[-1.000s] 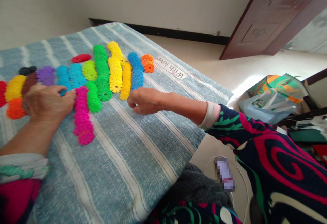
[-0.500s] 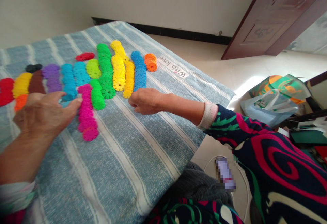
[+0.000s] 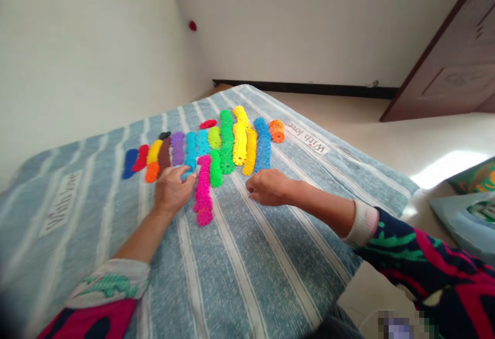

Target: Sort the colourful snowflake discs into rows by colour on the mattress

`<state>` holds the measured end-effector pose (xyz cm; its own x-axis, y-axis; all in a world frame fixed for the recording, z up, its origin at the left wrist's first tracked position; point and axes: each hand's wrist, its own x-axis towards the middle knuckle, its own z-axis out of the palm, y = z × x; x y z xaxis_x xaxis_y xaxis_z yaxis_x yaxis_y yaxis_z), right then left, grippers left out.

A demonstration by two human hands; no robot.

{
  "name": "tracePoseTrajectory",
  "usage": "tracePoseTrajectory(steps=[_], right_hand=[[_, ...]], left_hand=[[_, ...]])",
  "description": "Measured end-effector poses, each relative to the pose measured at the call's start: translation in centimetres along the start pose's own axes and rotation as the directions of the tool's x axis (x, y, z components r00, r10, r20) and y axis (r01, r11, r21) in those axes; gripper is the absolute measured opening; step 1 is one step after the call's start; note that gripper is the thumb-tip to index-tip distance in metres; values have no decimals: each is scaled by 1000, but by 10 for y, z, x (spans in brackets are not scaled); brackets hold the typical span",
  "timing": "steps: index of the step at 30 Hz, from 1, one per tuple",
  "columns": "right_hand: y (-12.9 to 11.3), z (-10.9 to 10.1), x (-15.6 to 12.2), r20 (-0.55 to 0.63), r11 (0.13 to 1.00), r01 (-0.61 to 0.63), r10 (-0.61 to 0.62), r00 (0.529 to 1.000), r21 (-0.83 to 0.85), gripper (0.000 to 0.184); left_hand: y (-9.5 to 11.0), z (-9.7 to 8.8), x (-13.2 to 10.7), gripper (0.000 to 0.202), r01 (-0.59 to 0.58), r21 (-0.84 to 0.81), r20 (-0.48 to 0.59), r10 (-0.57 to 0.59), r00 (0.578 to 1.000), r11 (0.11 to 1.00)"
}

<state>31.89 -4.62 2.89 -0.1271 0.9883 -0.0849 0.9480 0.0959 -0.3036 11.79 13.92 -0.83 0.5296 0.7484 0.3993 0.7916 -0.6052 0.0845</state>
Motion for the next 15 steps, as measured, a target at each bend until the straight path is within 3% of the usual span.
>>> tracePoseTrajectory(steps=[4,8,15], right_hand=[[-4,9,-1,-47,999,-26,28,999,32,16],[-3,19,-3,-126,998,-31,37,991,57,16],[-9,27,-4,-175,997,-60,68,982,46,17]], left_hand=[[-13,-4,-7,34,80,-85,-42,-84,996,993],[-22,-9,-17,33,171,-57,10,-171,985,984],[-21,-7,-22,28,172,-68,31,-171,985,983]])
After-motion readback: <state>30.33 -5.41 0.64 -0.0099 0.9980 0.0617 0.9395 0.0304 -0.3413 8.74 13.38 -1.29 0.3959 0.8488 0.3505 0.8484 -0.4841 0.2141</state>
